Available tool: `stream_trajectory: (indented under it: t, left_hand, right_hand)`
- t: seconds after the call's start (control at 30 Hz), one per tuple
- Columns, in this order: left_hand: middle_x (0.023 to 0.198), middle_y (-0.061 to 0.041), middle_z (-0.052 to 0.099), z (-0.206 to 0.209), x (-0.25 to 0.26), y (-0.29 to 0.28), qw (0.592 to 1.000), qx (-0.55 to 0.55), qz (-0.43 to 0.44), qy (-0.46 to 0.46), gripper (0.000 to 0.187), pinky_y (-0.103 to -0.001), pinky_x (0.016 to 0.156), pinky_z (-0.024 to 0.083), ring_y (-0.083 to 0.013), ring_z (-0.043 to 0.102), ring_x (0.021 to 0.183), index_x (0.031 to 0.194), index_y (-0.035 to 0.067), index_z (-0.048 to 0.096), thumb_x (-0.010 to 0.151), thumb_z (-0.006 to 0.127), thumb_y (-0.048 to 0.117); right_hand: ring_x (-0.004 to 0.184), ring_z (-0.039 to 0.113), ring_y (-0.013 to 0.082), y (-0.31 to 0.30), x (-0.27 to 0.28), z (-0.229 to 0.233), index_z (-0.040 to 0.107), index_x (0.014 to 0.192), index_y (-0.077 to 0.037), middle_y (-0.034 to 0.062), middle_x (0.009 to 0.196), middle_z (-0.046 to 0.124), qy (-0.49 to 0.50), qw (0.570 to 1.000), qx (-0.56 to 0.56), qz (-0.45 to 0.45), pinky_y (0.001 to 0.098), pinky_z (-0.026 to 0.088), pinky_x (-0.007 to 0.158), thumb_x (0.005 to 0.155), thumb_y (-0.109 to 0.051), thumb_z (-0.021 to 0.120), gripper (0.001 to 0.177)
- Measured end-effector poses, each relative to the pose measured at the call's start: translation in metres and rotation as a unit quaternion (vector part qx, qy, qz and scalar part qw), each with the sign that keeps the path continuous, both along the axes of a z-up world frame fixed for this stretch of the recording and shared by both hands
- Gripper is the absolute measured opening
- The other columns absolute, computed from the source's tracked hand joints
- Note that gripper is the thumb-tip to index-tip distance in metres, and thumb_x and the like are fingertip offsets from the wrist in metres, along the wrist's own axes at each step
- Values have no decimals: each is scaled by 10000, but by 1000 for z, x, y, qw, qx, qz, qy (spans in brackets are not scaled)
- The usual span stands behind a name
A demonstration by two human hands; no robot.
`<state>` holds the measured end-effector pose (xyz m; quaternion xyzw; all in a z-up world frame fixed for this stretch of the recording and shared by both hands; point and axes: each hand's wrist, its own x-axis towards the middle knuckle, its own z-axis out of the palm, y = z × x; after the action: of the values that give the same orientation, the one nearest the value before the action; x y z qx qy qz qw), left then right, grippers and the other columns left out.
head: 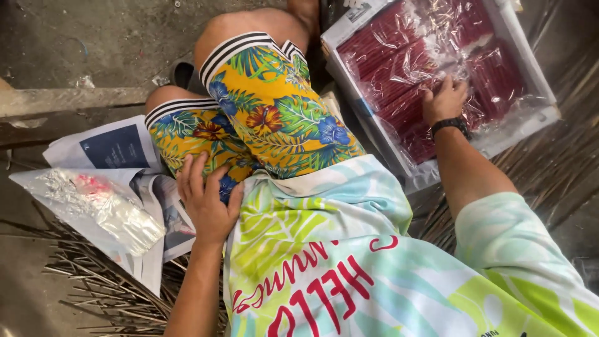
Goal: The person places bundles of red incense sticks into clear plastic bags, uses a wooden rod to help position the bundles, and then puts the bagged incense into a larger container.
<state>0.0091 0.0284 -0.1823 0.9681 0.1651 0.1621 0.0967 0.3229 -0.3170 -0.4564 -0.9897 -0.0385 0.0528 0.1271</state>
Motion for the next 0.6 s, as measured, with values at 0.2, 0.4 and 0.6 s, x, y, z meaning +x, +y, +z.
stream_trajectory:
  t: [0.2, 0.4, 0.6]
  left_hand:
    - [1272, -110, 415, -1, 1, -1, 1000, -4, 4, -8, 343, -441, 1020, 155, -321, 312, 1243, 967, 130, 583, 840, 492, 435]
    - [1277, -104, 408, 4, 2, -3, 1000, -1, 8, 5, 356, -438, 1016, 160, -314, 308, 1245, 989, 133, 572, 847, 480, 447]
    - [1223, -104, 429, 5, 2, 14, 999, -49, -12, -15, 391, -444, 993, 224, -312, 371, 1188, 993, 110, 544, 839, 490, 466]
  right_hand:
    - [956, 444, 388, -3, 8, -21, 489, 1062, -96, 129, 1029, 362, -32, 999, 15, -6, 461, 440, 791, 683, -226, 733, 469]
    - [958, 442, 371, -17, 12, -7, 488, 1039, -127, 94, 1074, 349, 79, 997, 23, 11, 483, 450, 762, 742, -274, 632, 361]
    - [984, 488, 383, -10, 29, 24, 537, 1086, -163, 109, 1124, 394, 158, 987, 29, 29, 518, 447, 749, 810, -409, 586, 372]
